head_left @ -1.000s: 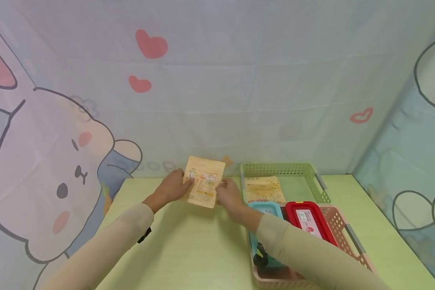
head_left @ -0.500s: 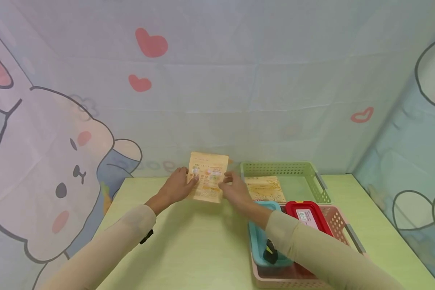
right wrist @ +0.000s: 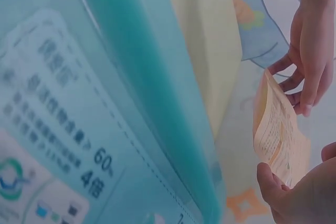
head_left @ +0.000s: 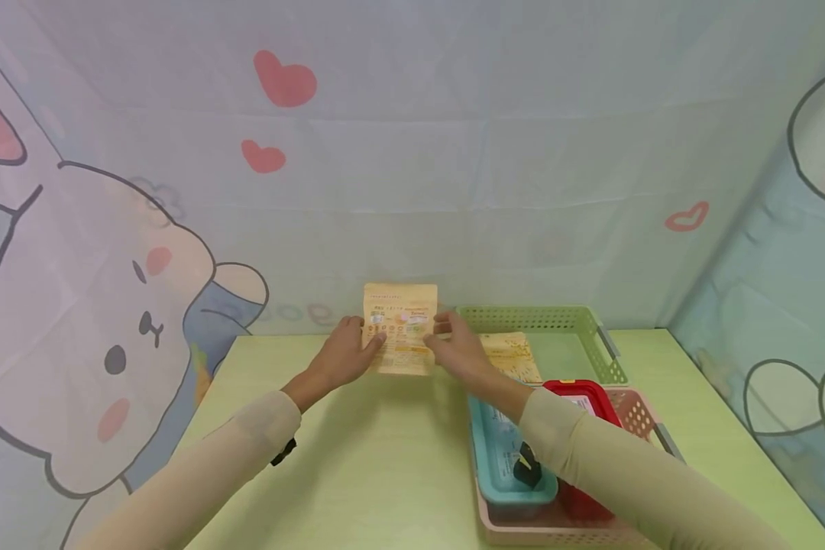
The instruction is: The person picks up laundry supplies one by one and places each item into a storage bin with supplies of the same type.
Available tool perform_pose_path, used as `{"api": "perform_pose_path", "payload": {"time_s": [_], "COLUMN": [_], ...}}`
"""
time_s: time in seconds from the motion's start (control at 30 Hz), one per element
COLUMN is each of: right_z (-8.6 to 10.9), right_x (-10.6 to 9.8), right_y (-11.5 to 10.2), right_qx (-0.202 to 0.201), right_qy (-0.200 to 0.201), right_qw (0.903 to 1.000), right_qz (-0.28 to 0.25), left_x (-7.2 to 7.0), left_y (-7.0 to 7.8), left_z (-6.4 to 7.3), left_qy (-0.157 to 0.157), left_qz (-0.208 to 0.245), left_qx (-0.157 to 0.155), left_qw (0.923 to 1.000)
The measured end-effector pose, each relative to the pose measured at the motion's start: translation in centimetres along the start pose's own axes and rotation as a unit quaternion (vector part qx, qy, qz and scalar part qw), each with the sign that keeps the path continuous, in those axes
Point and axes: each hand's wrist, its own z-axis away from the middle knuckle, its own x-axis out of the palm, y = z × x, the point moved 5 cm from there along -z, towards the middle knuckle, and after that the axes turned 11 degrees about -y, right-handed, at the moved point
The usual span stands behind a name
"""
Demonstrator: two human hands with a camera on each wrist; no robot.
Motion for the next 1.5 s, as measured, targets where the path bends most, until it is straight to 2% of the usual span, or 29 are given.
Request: {"api": "perform_pose_path", "payload": {"time_s": [0.23, 0.47, 0.67, 0.83, 1.03, 1.2, 1.37, 1.5], "right_z": [0.1, 0.5, 1.2, 1.4, 1.5, 1.6, 1.7, 2.0], "right_x": [-0.9, -2.3, -3.5, -4.5, -5.4, -6.0, -7.0, -7.9], "right_y": [-0.3, -0.8, -0.8, -0.9, -0.8, -1.1, -1.2, -1.1], "right_qx": [-0.018, -0.02, -0.021, -0.029, -0.032, -0.034, -0.036, -0.033], "right_qy": [-0.012, -0.014, -0.018, -0.017, -0.011, -0.002, 0.008, 0.013], "right_qw": [0.9997, 0.9994, 0.9982, 0.9978, 0.9983, 0.9977, 0.9968, 0.9968], "right_qz": [0.01, 0.025, 0.053, 0.056, 0.048, 0.059, 0.071, 0.072], "left_x": [0.1, 0.0, 0.3, 0.2, -0.3, -0.7, -0.9, -0.6], "left_y": [0.4, 1.7, 2.8, 3.7, 4.8, 5.5, 6.5, 7.2], "left_z": [0.0, 0.1, 0.2, 0.2, -0.3, -0.7, -1.1, -1.7], "left_qy": [0.018, 0.035, 0.031, 0.03, 0.022, 0.012, -0.001, -0.005], "left_qz": [0.019, 0.04, 0.052, 0.06, 0.06, 0.051, 0.065, 0.082], "left_qx": [0.01, 0.014, 0.024, 0.027, 0.041, 0.04, 0.037, 0.035], "left_qw": [0.9996, 0.9985, 0.9978, 0.9973, 0.9971, 0.9978, 0.9972, 0.996]}}
